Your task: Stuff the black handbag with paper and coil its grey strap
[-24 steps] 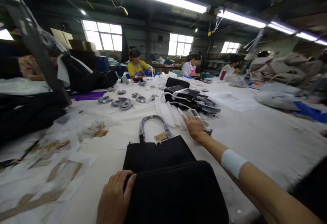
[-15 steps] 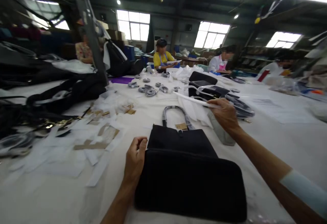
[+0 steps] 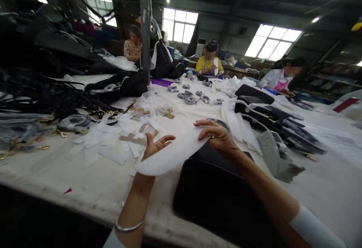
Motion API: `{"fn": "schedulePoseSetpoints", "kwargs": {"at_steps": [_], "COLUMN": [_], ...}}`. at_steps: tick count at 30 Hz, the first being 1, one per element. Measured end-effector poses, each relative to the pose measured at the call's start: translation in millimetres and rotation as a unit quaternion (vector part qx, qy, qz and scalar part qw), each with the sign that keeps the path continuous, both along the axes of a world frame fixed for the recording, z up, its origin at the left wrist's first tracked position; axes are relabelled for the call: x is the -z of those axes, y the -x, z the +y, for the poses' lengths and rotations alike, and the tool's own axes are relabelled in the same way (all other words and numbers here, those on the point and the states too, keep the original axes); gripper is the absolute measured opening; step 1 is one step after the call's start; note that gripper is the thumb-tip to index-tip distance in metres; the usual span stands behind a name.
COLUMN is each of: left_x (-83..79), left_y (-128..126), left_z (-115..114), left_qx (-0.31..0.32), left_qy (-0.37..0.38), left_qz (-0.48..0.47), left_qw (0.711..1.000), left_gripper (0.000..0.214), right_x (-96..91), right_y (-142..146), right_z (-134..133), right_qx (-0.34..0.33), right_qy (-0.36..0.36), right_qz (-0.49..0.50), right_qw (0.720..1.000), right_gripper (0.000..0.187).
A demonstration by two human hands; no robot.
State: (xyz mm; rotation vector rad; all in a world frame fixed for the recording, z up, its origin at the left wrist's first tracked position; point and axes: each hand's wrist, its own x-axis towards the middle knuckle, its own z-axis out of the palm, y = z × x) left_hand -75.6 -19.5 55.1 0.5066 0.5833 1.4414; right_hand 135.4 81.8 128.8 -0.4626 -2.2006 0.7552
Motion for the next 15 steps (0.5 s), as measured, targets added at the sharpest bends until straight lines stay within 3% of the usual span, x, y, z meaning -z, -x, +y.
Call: {"fn": "schedulePoseSetpoints", "kwargs": {"at_steps": [3,5,6,8,11,13,15], "left_x": [-4.5,-7.3,-7.7,-5.7,2.5,8.6,13.4], "left_y": [-7.8,-13.8,-15.6,-16.1,-13.2,-12.0,-12.5], "left_z": [-4.1,-5.1,-4.2,0.8,11.9,17.6,20.3], "left_qx": [0.079,0.084,0.052,-0.078,-0.27,-0.318,-0.326], "left_qy": [-0.011,0.005,0.022,0.069,0.12,0.125,0.119], "left_qz": [0.097,0.136,0.14,0.118,0.037,-0.003,-0.016], "left_qw": [0.992,0.987,0.989,0.988,0.955,0.94,0.938], "left_gripper": [0.067,0.06,0.056,0.046,0.03,0.025,0.028], "right_x": [0.9,1.5,2.8,9.1,28.2,43.8,57.4], "right_y": [12.6,21.1,24.5,28.4,27.4,24.5,21.4], "right_z": [-2.0,-2.0,-1.0,2.6,7.6,9.3,10.7], "right_qx": [0.006,0.045,0.075,0.124,0.085,0.011,-0.029], "right_qy": [-0.023,-0.023,-0.011,0.014,-0.001,-0.042,-0.08], "right_qz": [-0.02,-0.019,-0.018,-0.053,-0.199,-0.287,-0.323], "right_qw": [1.0,0.999,0.997,0.991,0.976,0.957,0.942], "right_gripper": [0.037,0.042,0.049,0.055,0.026,0.019,0.026]}}
